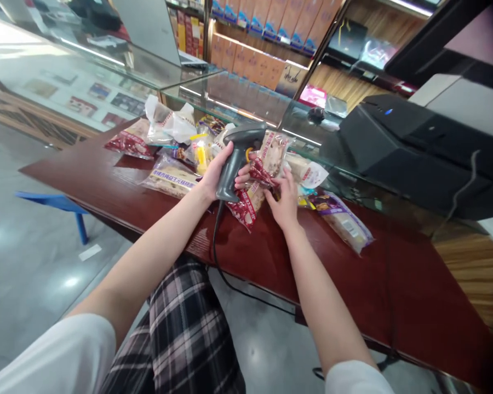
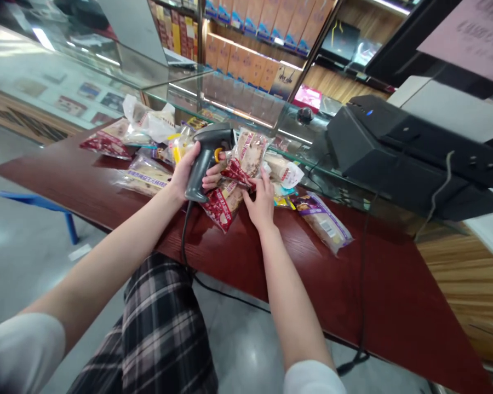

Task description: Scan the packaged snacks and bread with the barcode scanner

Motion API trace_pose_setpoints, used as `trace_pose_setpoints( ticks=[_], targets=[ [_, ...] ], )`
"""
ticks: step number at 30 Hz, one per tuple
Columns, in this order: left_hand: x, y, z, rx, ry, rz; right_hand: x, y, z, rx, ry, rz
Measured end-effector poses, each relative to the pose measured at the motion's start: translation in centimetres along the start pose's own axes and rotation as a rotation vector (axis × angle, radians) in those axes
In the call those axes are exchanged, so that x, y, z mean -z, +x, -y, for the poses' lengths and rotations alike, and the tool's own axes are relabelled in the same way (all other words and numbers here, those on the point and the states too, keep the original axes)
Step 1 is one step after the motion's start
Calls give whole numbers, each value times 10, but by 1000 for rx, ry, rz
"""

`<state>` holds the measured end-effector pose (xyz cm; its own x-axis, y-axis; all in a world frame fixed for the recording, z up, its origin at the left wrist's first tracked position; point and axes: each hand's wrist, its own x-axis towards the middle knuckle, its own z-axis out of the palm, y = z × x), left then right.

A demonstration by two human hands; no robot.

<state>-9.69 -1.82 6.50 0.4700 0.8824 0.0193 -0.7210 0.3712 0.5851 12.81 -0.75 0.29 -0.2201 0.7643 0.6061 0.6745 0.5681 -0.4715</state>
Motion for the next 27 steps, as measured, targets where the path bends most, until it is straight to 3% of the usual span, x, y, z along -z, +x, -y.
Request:
trace_pose_setpoints(
  ticks=[6, 9, 11, 13, 19, 23, 27],
  targets=[
    [7, 2, 2, -21, 13, -40, 16, 4, 10, -57, 51, 20],
    [7, 2, 2, -33, 6, -28, 29, 7, 8, -214, 214, -184],
    [7, 1, 2, -27, -6, -8, 36, 10, 1, -369, 432, -358],
    [8, 1, 2, -19, -23, 11, 42, 13, -8, -505, 686, -445],
    [9, 1, 2, 4, -34, 25, 30, 10, -11, -691, 1147, -347],
    [6, -1, 4, 13, 23, 21, 18, 10, -3, -681, 1232, -295],
    [7, 0, 6, 6, 82, 52, 20, 11, -3, -661, 1220, -257]
  ],
)
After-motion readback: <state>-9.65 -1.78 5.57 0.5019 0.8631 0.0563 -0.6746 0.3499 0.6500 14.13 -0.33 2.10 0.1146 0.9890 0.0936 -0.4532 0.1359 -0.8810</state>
